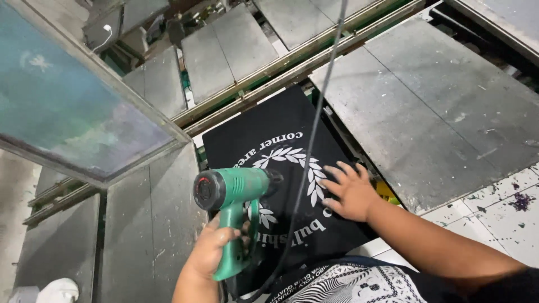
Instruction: Using a handheld heat gun to dry ink on a screen-printed t-shirt at a printing station.
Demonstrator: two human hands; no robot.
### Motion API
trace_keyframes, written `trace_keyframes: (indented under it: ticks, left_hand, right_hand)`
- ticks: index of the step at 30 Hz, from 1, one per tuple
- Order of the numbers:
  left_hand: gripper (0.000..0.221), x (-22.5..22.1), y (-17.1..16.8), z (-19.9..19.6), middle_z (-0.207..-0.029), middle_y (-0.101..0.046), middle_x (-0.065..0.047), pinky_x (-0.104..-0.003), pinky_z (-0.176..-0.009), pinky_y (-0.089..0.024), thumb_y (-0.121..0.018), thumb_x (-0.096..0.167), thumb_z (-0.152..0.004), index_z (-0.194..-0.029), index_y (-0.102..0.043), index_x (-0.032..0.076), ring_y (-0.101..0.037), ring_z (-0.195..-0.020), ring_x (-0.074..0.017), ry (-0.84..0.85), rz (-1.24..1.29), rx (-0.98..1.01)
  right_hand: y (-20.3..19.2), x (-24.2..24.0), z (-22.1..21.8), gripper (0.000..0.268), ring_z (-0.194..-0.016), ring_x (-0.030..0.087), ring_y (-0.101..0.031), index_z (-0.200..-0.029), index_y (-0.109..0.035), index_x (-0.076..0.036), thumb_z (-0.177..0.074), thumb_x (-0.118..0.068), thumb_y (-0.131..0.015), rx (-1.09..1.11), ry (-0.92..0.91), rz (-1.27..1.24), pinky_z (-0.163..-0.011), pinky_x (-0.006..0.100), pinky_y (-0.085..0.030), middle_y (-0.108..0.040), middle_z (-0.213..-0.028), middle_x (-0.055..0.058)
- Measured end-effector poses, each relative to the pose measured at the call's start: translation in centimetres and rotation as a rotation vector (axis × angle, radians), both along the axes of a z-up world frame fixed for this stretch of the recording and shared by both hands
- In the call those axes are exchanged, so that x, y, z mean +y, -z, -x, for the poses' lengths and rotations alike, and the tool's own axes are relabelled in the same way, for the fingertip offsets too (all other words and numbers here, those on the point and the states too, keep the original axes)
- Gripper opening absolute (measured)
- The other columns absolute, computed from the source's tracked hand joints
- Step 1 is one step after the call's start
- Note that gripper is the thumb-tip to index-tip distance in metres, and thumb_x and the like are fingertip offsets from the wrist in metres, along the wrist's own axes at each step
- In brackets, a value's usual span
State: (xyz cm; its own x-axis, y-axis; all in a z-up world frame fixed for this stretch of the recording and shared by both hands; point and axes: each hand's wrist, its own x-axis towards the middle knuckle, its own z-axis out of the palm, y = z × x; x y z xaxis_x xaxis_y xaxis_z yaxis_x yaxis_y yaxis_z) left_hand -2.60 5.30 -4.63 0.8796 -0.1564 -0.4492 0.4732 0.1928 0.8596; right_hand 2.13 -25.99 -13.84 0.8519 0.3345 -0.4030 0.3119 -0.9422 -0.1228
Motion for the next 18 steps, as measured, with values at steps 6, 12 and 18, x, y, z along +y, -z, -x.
trace_keyframes:
  ticks: [6, 12, 18]
  left_hand:
    - [0.031, -1.5, 0.0, -1.4, -0.079, -0.060, -0.021, -0.041, -0.059, -0.043, -0.051, -0.006, -0.065, -0.096, -0.057, -0.002, -0.055, -0.062, -0.0320, -0.078, -0.195, 0.100]
    - [0.047, -3.0, 0.4, -2.3, -0.076, -0.058, -0.016, -0.037, -0.048, -0.043, -0.057, 0.007, -0.057, -0.103, -0.059, -0.003, -0.053, -0.057, -0.0285, 0.032, 0.026, 0.179]
    - [0.028, -4.8, 2.4, -3.4, -0.078, -0.057, -0.022, -0.039, -0.043, -0.045, -0.055, -0.007, -0.065, -0.092, -0.052, -0.003, -0.052, -0.052, -0.0308, 0.172, -0.033, 0.070]
  right_hand:
    - [5.1, -7.4, 4.2, 0.037, -0.090, 0.020, -0.062, -0.108, -0.058, -0.022, -0.083, -0.048, -0.051, 0.166, 0.039, -0.470, -0.078, 0.033, -0.048, -0.063, -0.105, 0.000]
    - [7.5, -14.3, 11.5, 0.031, -0.091, 0.005, -0.067, -0.094, -0.073, -0.025, -0.079, -0.046, -0.056, 0.411, 0.527, -0.616, -0.085, 0.021, -0.049, -0.075, -0.097, -0.009]
    - [23.2, -24.0, 16.3, 0.040, -0.085, 0.001, -0.066, -0.097, -0.064, -0.033, -0.077, -0.066, -0.050, 0.398, 0.523, -0.207, -0.083, 0.019, -0.049, -0.073, -0.095, -0.015]
